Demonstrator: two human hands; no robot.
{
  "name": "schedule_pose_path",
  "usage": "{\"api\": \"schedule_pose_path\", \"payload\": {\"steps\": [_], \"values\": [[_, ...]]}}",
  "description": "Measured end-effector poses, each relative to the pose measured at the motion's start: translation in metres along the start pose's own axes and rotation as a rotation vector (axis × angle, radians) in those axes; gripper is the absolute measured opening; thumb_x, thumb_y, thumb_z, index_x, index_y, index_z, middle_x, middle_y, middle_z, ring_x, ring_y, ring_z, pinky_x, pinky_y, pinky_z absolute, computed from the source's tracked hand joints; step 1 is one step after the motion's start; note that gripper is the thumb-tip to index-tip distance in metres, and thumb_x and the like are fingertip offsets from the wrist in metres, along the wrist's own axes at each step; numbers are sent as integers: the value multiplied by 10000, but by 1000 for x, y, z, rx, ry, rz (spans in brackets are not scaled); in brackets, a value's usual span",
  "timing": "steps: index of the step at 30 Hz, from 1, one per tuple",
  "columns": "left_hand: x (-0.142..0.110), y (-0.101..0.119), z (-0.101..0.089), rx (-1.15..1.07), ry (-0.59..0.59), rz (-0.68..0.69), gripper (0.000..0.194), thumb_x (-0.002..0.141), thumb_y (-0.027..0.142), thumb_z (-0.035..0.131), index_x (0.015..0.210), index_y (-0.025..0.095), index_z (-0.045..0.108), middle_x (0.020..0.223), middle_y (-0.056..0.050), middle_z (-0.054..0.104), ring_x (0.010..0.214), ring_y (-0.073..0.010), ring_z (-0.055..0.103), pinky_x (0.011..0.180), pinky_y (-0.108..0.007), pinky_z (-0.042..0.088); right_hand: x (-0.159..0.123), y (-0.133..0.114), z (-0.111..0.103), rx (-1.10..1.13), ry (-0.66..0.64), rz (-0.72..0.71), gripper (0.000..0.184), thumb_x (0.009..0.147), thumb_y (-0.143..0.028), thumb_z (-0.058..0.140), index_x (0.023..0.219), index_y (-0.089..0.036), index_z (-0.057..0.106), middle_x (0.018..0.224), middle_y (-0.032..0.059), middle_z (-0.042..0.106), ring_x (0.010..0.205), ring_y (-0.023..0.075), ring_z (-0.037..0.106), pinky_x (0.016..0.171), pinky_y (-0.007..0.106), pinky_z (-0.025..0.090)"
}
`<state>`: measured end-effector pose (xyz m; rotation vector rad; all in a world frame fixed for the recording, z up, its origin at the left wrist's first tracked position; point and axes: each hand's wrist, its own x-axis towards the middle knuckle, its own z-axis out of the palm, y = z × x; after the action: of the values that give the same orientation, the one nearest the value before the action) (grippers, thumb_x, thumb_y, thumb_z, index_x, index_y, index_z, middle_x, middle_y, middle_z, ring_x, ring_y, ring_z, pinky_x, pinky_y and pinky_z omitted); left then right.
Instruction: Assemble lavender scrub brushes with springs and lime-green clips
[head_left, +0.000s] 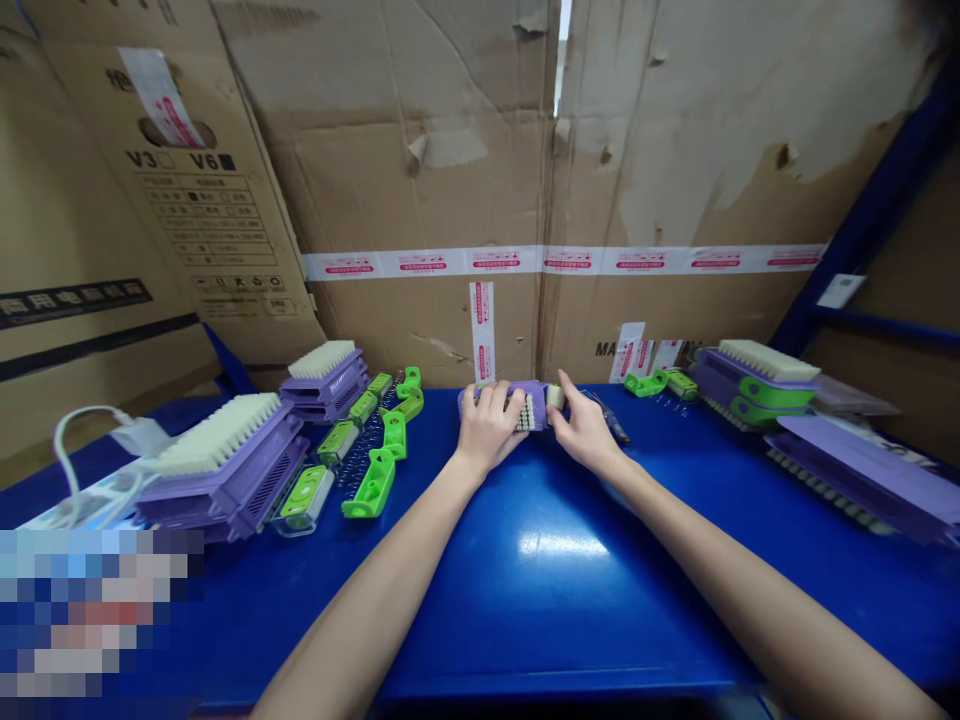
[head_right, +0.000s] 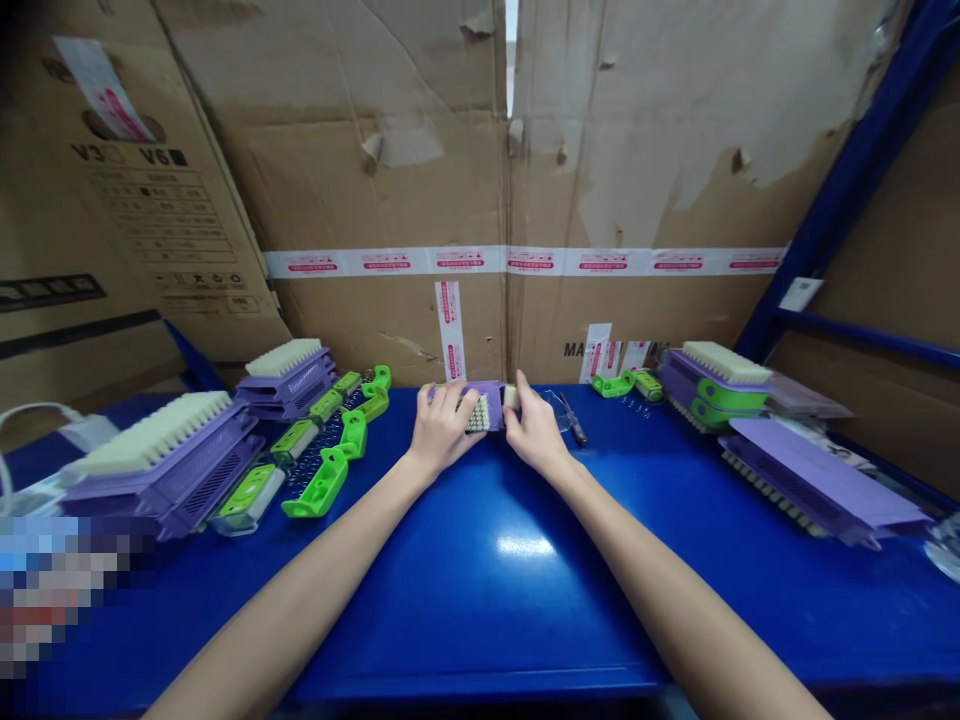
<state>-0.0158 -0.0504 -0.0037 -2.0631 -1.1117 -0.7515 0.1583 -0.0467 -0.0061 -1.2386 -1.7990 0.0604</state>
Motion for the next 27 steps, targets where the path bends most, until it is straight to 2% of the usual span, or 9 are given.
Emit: {"api": "schedule_pose_path", "payload": {"steps": [4,6,10,12,14,16,19,23,27], "values": [[1,0,1,12,31,66,442,758,418,612,1117,166,555,1139,-160,593,986,-288,546,931,-492,340,-2,0,-3,-3,-55,51,622,771,-200,456,1375,-63,396,1179,184,607,1034,281,594,891,394,459],[1,0,2,8,38,108,452,741,405,636,1117,167,556,1130,-162,596,996,-292,546,932,-497,339,-5,-1,-5,47,-97,90,619,794,-203,443,1396,-79,367,1170,164,616,1040,270,593,900,389,453],[0,-4,3,-8,90,76,453,734,403,652,1111,170,556,1122,-156,600,1005,-288,549,941,-501,339,-10,-4,-6,244,-118,178,553,876,-332,412,1401,-165,372,1216,91,599,1036,228,588,922,380,448],[-1,-5,4,-11,112,55,446,739,396,652,1110,170,554,1126,-151,601,1013,-282,550,951,-500,335,-10,-6,-5,351,-93,234,504,889,-412,398,1345,-205,453,1252,65,575,1001,218,593,842,351,498],[-1,-6,4,-9,129,73,427,752,389,643,1108,172,553,1129,-149,602,1022,-277,550,954,-500,336,-9,-9,-4,449,-94,314,464,892,-471,378,1236,-211,551,1172,67,616,896,212,613,684,314,535],[-1,-6,4,1,166,116,380,780,382,612,1094,176,558,1125,-147,607,1030,-272,550,949,-499,341,-8,-13,-5,540,-132,446,472,900,-508,343,1097,-174,612,975,95,668,747,204,621,552,295,523],[0,-5,5,31,248,176,274,833,338,546,1063,191,571,1116,-134,618,1052,-261,547,955,-501,337,-6,-20,-10,697,-213,684,515,919,-526,277,946,-129,604,708,99,641,552,179,594,439,272,470],[0,-5,5,68,320,197,206,856,262,509,1040,207,583,1114,-119,628,1062,-244,548,975,-504,324,-3,-28,-19,920,-360,848,535,921,-558,202,894,-144,540,553,57,577,433,146,532,382,226,395],[-1,-5,7,68,328,189,202,859,234,499,1039,220,590,1123,-115,630,1070,-238,549,979,-501,325,-1,-28,-25,1062,-449,904,489,905,-576,232,935,-176,511,581,37,582,457,138,535,404,214,397]]}}
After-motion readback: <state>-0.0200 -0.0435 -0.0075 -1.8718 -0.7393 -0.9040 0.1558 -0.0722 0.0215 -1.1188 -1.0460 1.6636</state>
